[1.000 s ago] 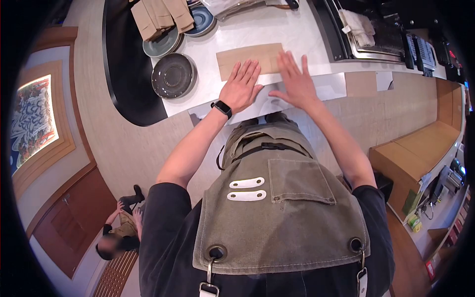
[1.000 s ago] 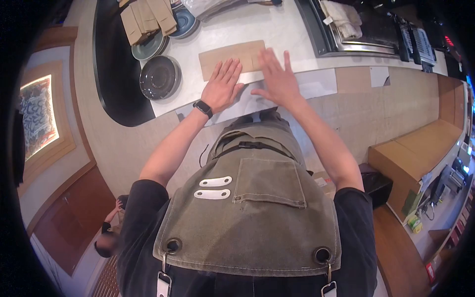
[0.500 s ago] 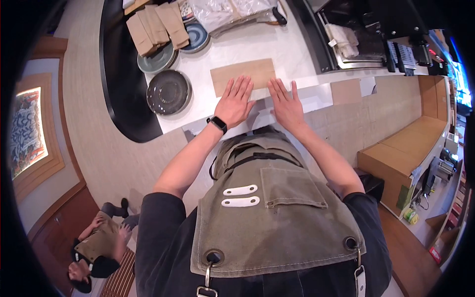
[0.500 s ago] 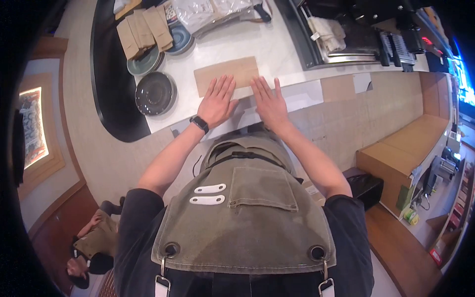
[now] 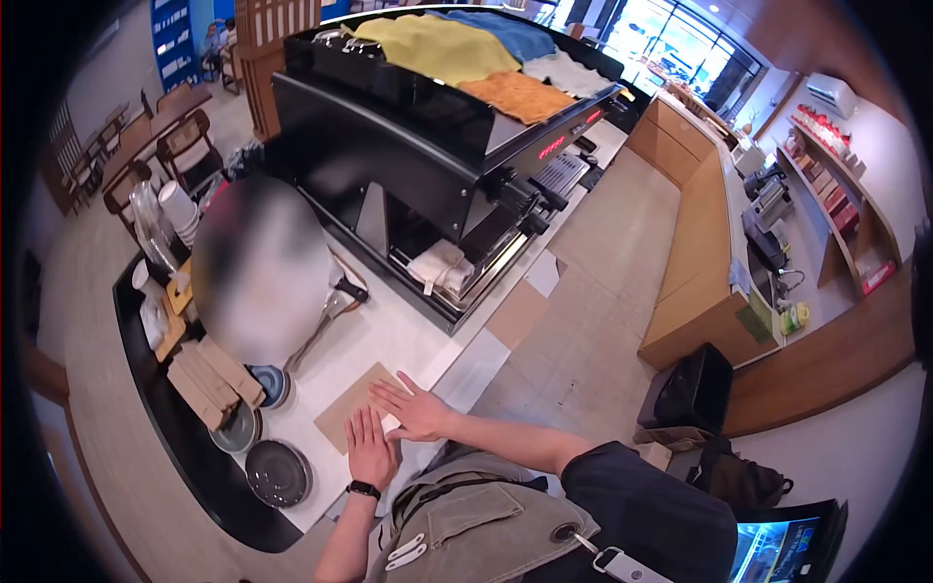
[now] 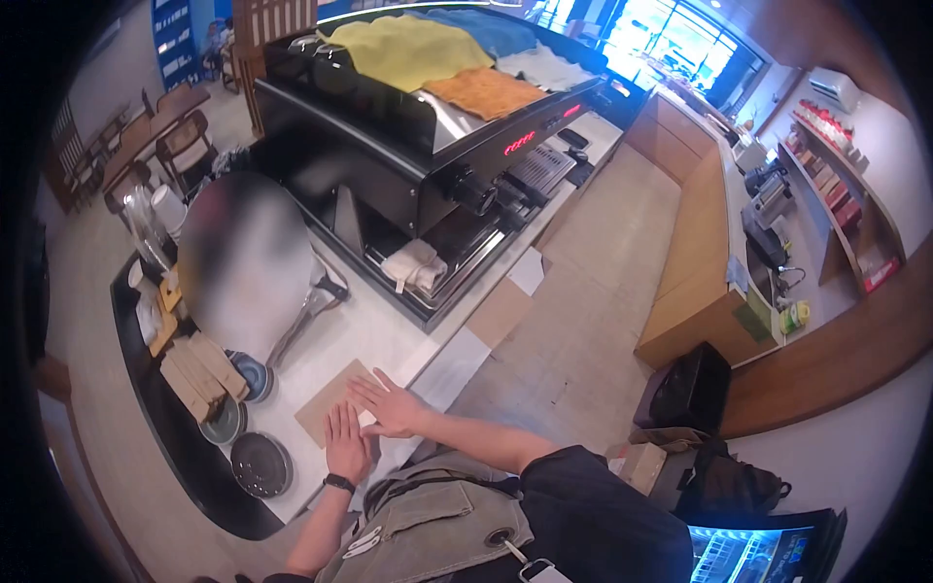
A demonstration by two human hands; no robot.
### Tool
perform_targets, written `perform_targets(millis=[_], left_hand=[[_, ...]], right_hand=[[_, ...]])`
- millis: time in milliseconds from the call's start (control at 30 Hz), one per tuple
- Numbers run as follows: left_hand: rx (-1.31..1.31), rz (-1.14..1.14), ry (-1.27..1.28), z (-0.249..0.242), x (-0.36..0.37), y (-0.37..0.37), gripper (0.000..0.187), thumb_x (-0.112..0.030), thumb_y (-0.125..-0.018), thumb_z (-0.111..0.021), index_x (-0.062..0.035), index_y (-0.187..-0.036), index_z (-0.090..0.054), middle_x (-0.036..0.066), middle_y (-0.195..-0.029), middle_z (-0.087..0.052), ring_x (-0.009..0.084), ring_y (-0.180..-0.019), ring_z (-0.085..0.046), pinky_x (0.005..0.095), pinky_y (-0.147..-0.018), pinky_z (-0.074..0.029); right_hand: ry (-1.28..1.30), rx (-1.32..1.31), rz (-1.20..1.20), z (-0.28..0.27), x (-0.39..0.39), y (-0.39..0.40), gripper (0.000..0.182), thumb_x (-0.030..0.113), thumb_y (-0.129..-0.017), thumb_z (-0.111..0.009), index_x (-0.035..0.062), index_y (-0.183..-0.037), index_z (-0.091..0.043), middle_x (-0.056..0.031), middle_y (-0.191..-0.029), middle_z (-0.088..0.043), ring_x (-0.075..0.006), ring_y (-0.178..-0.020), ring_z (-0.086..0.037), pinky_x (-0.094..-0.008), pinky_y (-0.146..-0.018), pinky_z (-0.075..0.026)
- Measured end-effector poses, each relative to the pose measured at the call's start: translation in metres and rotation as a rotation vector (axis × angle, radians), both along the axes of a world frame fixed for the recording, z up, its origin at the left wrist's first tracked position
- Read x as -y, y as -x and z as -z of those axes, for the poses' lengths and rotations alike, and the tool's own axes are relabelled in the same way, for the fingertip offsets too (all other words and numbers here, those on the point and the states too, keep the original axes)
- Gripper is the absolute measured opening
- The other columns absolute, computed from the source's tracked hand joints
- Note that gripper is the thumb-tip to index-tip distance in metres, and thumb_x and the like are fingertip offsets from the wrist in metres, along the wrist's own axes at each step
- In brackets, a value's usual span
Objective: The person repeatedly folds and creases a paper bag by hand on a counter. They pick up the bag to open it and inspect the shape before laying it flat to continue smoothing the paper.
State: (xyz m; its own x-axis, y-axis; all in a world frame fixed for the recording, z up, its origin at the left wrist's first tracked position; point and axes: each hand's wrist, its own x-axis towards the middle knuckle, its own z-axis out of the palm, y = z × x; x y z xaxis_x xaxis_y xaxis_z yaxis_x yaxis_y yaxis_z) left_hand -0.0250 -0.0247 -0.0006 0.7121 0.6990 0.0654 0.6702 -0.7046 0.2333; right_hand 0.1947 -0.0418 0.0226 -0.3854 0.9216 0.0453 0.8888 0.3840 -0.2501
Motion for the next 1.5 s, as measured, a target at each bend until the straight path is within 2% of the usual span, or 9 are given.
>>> perform_targets(millis=[100, 367, 533, 633, 767, 1000, 1300, 1367, 1500], left_hand=[[0.047, -0.005, 0.038, -0.001, 0.000, -0.001, 0.070, -0.034, -0.110, -0.050, 0.0113, -0.162, -0.036, 0.029, -0.171, -0.035, 0.0455, -0.162, -0.026, 0.0600, -0.134, -0.016], [0.104, 0.011, -0.001, -0.005, 0.001, -0.001, 0.075, -0.037, -0.107, -0.058, 0.0113, -0.161, -0.038, 0.030, -0.169, -0.038, 0.0461, -0.160, -0.031, 0.0593, -0.132, -0.019], [0.110, 0.010, -0.003, -0.009, 0.005, 0.001, 0.072, -0.039, -0.103, -0.063, 0.0070, -0.156, -0.047, 0.025, -0.165, -0.046, 0.0403, -0.156, -0.040, 0.0578, -0.131, -0.022], [0.132, -0.009, 0.049, -0.015, 0.011, 0.005, 0.070, -0.036, -0.101, -0.066, 0.0040, -0.156, -0.048, 0.022, -0.162, -0.049, 0.0380, -0.154, -0.043, 0.0568, -0.131, -0.024], [0.174, -0.003, 0.033, -0.023, 0.010, 0.004, 0.065, -0.024, -0.093, -0.074, 0.0005, -0.148, -0.052, 0.021, -0.154, -0.055, 0.0383, -0.145, -0.050, 0.0549, -0.124, -0.034], [0.185, 0.037, 0.025, -0.035, -0.005, 0.006, 0.047, -0.022, -0.097, -0.070, -0.0034, -0.139, -0.058, 0.015, -0.145, -0.062, 0.0338, -0.134, -0.058, 0.0493, -0.112, -0.044], [0.098, 0.040, -0.110, -0.033, 0.009, 0.004, 0.045, -0.022, -0.099, -0.064, -0.0037, -0.140, -0.058, 0.012, -0.140, -0.064, 0.0290, -0.130, -0.059, 0.0447, -0.109, -0.045], [0.059, 0.022, -0.171, -0.021, 0.017, 0.003, 0.046, -0.021, -0.099, -0.063, -0.0034, -0.141, -0.057, 0.012, -0.140, -0.064, 0.0286, -0.130, -0.059, 0.0445, -0.108, -0.045], [0.100, -0.066, 0.070, -0.005, 0.015, 0.004, 0.047, -0.014, -0.099, -0.058, -0.0042, -0.145, -0.058, 0.015, -0.142, -0.066, 0.0328, -0.134, -0.061, 0.0495, -0.113, -0.046]], right_hand=[[0.079, 0.071, 0.070, -0.001, 0.000, -0.007, 0.101, 0.070, -0.104, -0.045, 0.0035, -0.174, -0.015, -0.0135, -0.181, -0.021, -0.0248, -0.169, -0.013, -0.0589, -0.135, -0.002], [-0.036, 0.136, 0.258, 0.004, 0.000, -0.030, 0.100, 0.075, -0.107, -0.033, -0.0029, -0.169, -0.026, -0.0192, -0.177, -0.030, -0.0290, -0.166, -0.022, -0.0594, -0.135, -0.007], [-0.040, -0.079, -0.140, 0.007, 0.011, -0.009, 0.083, 0.039, -0.101, -0.068, -0.0008, -0.165, -0.035, -0.0172, -0.171, -0.040, -0.0303, -0.163, -0.032, -0.0554, -0.136, -0.017], [-0.132, 0.024, -0.103, 0.028, 0.017, -0.002, 0.078, 0.043, -0.103, -0.065, 0.0052, -0.166, -0.038, -0.0118, -0.173, -0.040, -0.0251, -0.164, -0.031, -0.0546, -0.137, -0.014], [-0.168, -0.036, -0.072, 0.027, 0.019, 0.001, 0.065, 0.039, -0.102, -0.067, 0.0081, -0.158, -0.052, -0.0103, -0.160, -0.056, -0.0247, -0.153, -0.048, -0.0556, -0.135, -0.020], [-0.218, -0.083, -0.135, 0.008, 0.011, -0.004, 0.059, 0.039, -0.099, -0.071, 0.0064, -0.147, -0.060, -0.0106, -0.150, -0.064, -0.0258, -0.144, -0.056, -0.0534, -0.129, -0.031], [-0.161, -0.125, -0.198, 0.001, 0.016, -0.009, 0.050, 0.028, -0.094, -0.074, 0.0028, -0.136, -0.065, -0.0117, -0.137, -0.068, -0.0283, -0.134, -0.060, -0.0491, -0.121, -0.042], [-0.184, -0.131, -0.194, 0.006, 0.017, -0.009, 0.047, 0.024, -0.094, -0.072, 0.0030, -0.135, -0.066, -0.0117, -0.135, -0.068, -0.0282, -0.131, -0.061, -0.0481, -0.118, -0.044], [-0.168, -0.183, -0.162, 0.020, 0.014, -0.010, 0.041, 0.011, -0.094, -0.060, 0.0031, -0.134, -0.068, -0.0139, -0.130, -0.070, -0.0312, -0.125, -0.065, -0.0497, -0.115, -0.046]])
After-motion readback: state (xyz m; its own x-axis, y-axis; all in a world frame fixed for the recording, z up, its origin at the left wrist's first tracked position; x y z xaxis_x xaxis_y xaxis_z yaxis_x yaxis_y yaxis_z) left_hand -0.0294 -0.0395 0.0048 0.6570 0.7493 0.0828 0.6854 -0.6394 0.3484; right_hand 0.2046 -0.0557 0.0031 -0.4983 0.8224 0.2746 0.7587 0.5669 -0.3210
